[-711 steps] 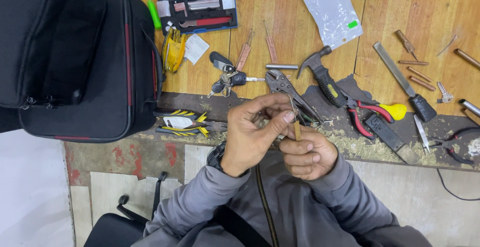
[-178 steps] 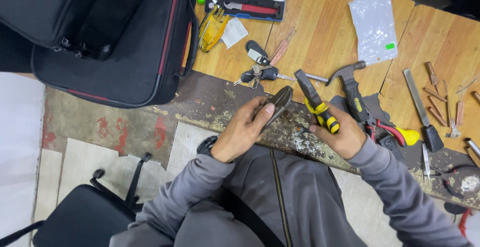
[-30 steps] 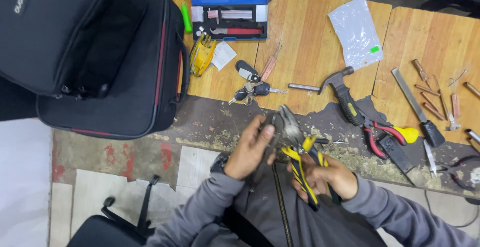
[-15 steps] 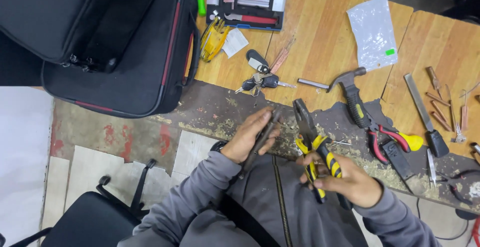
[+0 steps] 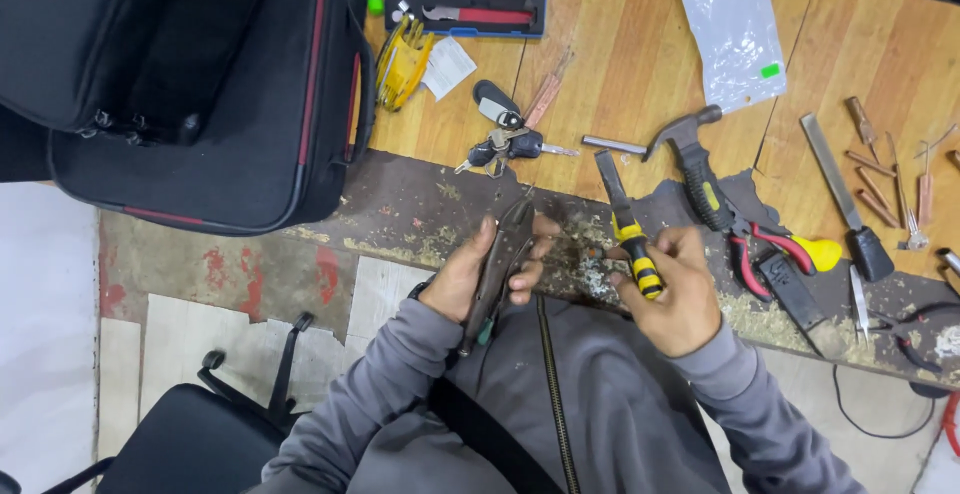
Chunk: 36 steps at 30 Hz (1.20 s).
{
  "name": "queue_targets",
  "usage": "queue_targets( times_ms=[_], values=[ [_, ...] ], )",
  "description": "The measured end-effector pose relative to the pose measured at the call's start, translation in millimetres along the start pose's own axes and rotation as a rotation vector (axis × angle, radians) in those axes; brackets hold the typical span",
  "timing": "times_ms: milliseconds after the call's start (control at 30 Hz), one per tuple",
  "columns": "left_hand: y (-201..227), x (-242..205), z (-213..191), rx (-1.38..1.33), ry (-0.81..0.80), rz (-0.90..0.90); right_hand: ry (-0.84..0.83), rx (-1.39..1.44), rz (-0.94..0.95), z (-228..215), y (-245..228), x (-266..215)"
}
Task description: Adjusting and shaping a copper strip using pliers, a hammer, and a file on a workbench.
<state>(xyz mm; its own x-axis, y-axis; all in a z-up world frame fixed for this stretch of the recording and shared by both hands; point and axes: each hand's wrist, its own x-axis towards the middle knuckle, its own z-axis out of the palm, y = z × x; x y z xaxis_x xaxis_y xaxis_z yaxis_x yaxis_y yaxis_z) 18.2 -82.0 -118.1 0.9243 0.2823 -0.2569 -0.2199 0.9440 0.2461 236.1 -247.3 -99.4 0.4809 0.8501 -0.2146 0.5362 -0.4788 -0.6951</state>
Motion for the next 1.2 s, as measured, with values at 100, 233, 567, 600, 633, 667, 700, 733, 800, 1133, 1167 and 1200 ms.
queue_targets(
  times_ms=[100, 233, 567, 600, 633, 667, 700, 733, 800, 1133, 1167, 1200],
  values=[
    [9, -3, 8, 0.204, 0.022, 0.023, -0.054, 0.222, 0.022, 4, -1, -5],
    [18, -3, 25, 0.693, 0.199, -0.034, -0.117, 0.475, 0.102, 20, 12, -27],
    [-1, 127, 32, 1.748, 0.259, 0.021, 0.148, 0.372, 0.346, 36, 40, -65],
    [-4, 147, 21, 1.762, 0.25, 0.02, 0.158, 0.382, 0.345, 31, 46, -62],
    [-8, 168, 11, 1.855, 0.281, 0.017, 0.227, 0.356, 0.345, 26, 51, -61],
    [-13, 189, 2, 1.948, 0.312, 0.017, 0.295, 0.329, 0.346, 20, 57, -59],
    [-7, 199, -1, 1.965, 0.286, 0.018, 0.32, 0.339, 0.352, 13, 56, -55],
    [-1, 210, -3, 2.027, 0.265, 0.005, 0.375, 0.258, 0.288, 6, 55, -52],
    [9, 229, -2, 2.097, 0.218, -0.013, 0.446, 0.179, 0.24, -1, 67, -42],
    [75, 160, 61, 1.69, 0.154, -0.277, 0.553, -0.354, -0.058, -7, 64, -3],
    [84, 142, 60, 1.604, 0.182, -0.255, 0.535, -0.379, -0.071, 0, 57, -8],
    [91, 130, 60, 1.602, 0.187, -0.257, 0.531, -0.377, -0.072, 11, 48, 0]
  ],
)
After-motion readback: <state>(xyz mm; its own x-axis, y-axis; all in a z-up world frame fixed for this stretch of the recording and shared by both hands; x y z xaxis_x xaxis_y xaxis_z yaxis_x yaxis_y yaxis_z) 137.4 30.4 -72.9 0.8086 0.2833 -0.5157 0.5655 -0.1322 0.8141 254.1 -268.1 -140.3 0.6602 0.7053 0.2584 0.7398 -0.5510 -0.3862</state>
